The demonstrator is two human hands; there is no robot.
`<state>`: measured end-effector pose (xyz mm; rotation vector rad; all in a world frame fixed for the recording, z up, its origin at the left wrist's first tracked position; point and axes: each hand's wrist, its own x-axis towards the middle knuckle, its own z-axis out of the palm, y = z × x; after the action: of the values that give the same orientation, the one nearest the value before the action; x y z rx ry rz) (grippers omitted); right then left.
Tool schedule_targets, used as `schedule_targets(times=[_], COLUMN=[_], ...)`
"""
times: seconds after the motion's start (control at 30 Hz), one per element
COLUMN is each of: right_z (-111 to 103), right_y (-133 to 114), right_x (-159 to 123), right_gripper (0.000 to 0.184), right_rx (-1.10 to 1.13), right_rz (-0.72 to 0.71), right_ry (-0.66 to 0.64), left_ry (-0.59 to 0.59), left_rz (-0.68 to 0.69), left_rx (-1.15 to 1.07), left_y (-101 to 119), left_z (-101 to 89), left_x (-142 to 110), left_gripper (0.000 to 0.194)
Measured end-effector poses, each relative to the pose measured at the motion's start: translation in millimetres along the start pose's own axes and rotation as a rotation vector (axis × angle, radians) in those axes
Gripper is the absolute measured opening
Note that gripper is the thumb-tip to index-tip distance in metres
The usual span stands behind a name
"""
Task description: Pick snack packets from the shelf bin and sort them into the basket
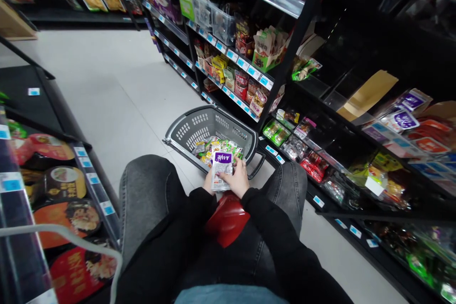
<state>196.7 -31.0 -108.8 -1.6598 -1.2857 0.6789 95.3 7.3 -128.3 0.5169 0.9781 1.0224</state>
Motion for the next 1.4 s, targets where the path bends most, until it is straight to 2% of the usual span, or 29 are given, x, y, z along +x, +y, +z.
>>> schedule_targets(times=[0.13,0.23,0.3,0.4,0.47,0.57,0.7,0.8,0.87,0.97,1.07,1.3,1.4], right_z=[6.2,1.8,-6.3,-25.4,-38.7,-48.1,-34.3,-22.2,-19.6,-20.3,-18.7,-3.2,-0.2], right_y=[12.4,15.4,16.3,21.6,27.8,34.8,31.9,24.8,21.0,18.3,18.8,26.0,29.7], right_x=[4.6,12.0,18.8,31.9,40.5,46.1,36.0,26.5,24.0,23.8,22.5,14.3,14.4], right_gripper=[0.059,0.044,0.039,0.034,0.029,0.019,0.013,0.011,0.009,0.009,0.010,0.020,0.026], right_rx=[0.188,0.367,0.514,0.718,0.693,0.425,0.209,0.141,0.124,0.170,0.244,0.373,0.314], right_rz=[0.139,0.148,0.137,0.171,0.224,0.252,0.160,0.139,0.149,0.150,0.144,0.136,0.095], right_ry=[-0.022,-0.027,0.018,0.145,0.255,0.351,0.198,0.102,0.101,0.120,0.057,-0.064,-0.100], left_ry=[0.059,0.062,0.065,0.080,0.072,0.043,-0.011,-0.037,-0.037,-0.023,-0.012,-0.050,-0.060], left_rz=[0.045,0.092,0.099,0.036,-0.043,-0.160,-0.212,-0.134,-0.089,-0.088,-0.083,-0.035,-0.054], left_rx=[0.053,0.078,0.088,0.014,-0.084,-0.206,-0.212,-0.202,-0.211,-0.197,-0.158,-0.053,-0.042], left_y=[-0.8,2.4,7.4,18.5,26.1,33.5,36.5,39.2,41.5,42.4,38.7,32.4,33.4], left_z=[-3.2,-1.5,0.8,2.9,3.3,4.3,9.3,14.8,17.6,19.2,18.1,14.2,11.4], left_x=[-2.8,-7.8,-11.1,-15.0,-17.0,-20.1,-26.1,-31.1,-33.7,-34.9,-33.3,-29.8,-29.5], left_gripper=[0.026,0.041,0.047,0.043,0.038,0.031,0.029,0.029,0.031,0.029,0.030,0.044,0.046])
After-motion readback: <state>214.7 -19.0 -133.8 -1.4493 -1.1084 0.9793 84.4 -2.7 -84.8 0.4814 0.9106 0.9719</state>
